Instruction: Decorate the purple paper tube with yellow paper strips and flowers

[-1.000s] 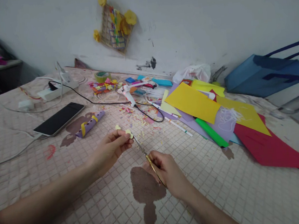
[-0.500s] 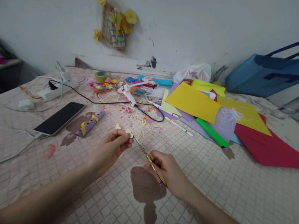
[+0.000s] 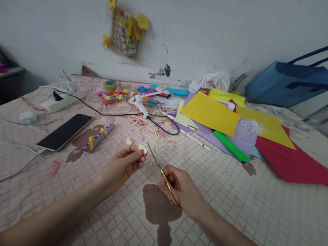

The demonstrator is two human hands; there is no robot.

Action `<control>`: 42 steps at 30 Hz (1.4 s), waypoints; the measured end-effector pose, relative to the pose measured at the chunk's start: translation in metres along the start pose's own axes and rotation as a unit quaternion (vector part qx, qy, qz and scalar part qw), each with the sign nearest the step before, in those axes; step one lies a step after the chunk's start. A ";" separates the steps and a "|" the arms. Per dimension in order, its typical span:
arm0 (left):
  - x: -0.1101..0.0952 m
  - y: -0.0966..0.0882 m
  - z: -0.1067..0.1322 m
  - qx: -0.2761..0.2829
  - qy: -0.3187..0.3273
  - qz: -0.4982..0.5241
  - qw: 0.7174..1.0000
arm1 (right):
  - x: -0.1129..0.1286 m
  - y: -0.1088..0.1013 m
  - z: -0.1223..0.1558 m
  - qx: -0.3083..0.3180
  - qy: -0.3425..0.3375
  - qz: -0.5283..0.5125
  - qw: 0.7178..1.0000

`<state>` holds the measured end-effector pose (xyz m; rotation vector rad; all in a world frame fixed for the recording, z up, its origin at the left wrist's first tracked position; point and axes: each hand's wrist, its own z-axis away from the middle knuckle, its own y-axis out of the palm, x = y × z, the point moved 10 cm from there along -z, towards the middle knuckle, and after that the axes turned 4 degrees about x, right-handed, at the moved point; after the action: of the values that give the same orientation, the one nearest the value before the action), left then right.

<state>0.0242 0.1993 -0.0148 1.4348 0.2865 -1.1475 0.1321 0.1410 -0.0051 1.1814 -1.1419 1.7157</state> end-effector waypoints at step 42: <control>0.002 0.002 0.005 -0.038 0.022 0.059 0.997 | -0.008 0.007 -0.001 -0.029 0.009 0.023 0.999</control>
<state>0.0245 0.1936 -0.0144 1.3918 0.2702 -1.0011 0.1282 0.1388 -0.0141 1.1084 -1.2089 1.7126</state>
